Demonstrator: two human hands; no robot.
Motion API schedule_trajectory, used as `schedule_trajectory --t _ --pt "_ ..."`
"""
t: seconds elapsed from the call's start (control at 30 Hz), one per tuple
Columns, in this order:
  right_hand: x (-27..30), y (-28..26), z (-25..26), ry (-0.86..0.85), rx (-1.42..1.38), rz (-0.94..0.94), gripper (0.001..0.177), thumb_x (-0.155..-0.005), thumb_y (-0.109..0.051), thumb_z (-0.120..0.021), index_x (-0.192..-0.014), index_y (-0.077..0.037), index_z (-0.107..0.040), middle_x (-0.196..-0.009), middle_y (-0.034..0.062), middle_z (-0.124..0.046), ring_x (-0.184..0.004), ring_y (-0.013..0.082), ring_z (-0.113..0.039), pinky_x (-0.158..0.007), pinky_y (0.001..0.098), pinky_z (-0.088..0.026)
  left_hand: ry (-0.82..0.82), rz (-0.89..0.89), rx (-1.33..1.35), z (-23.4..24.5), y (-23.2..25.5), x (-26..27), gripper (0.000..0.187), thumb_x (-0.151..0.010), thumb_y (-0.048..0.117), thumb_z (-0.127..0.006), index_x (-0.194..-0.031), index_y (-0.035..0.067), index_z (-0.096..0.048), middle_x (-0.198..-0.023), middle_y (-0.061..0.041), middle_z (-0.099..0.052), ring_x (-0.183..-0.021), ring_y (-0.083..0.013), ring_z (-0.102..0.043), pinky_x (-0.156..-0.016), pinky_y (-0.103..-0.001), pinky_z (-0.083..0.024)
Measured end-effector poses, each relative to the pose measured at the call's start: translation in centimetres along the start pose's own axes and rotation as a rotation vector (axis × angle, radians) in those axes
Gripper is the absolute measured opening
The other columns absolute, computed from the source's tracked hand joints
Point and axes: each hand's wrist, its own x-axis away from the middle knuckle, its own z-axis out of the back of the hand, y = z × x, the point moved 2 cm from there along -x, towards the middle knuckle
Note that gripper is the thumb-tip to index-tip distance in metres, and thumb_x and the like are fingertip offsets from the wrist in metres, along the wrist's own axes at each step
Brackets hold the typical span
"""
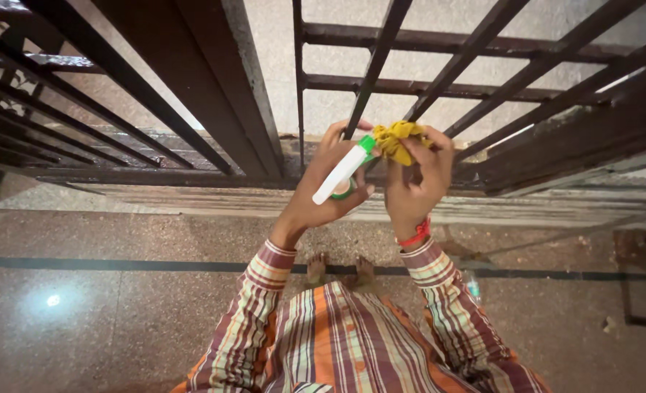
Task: The person wipes a metal gate using a cloth while holding a spray bottle.
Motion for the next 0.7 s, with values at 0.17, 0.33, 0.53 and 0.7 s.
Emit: schedule_trajectory --t 0.17,0.33,0.53,0.7 --pt "1.4 1.2 0.5 0.055 0.035 -0.013 0.036 -0.091 0.005 -0.074 -0.123 -0.004 -0.063 -0.129 0.0129 -0.058 -0.121 0.0271 -0.06 -0.104 0.0386 -0.054 -0.019 -0.018 -0.125 0.3 -1.4 1.7 0.053 -0.078 -0.001 -0.082 -0.126 0.012 -0.063 -0.137 -0.011 -0.064 -0.156 -0.0321 -0.033 -0.123 -0.05 -0.034" --pt "1.8 4.1 -1.1 0.077 -0.091 -0.052 0.033 -0.09 0.001 -0.076 -0.117 -0.007 -0.059 -0.129 0.0116 -0.06 -0.116 0.0249 -0.065 -0.096 0.0362 -0.061 -0.011 0.363 0.02 0.1 -3.0 2.5 0.052 -0.075 0.002 -0.082 -0.123 0.012 -0.063 -0.144 -0.003 -0.051 -0.101 -0.0223 -0.069 -0.098 -0.041 -0.056" --pt "2.6 2.3 -0.6 0.013 0.028 -0.07 0.035 -0.089 0.002 -0.077 -0.116 -0.006 -0.058 -0.128 0.0122 -0.059 -0.117 0.0281 -0.065 -0.098 0.0377 -0.058 0.03 0.254 0.096 0.3 -3.1 2.3 0.051 -0.078 -0.005 -0.079 -0.124 0.006 -0.061 -0.143 -0.005 -0.052 -0.084 -0.0093 -0.07 -0.085 -0.03 -0.057" --pt "1.9 3.1 -0.5 0.15 0.03 -0.02 0.037 -0.09 0.003 -0.075 -0.122 -0.006 -0.06 -0.131 0.0134 -0.055 -0.118 0.0285 -0.062 -0.097 0.0383 -0.061 0.04 0.277 0.129 0.4 -4.0 2.7 0.08 -0.079 -0.005 -0.079 -0.149 0.004 -0.043 -0.125 -0.002 -0.064 -0.085 -0.008 -0.07 -0.091 -0.029 -0.055"
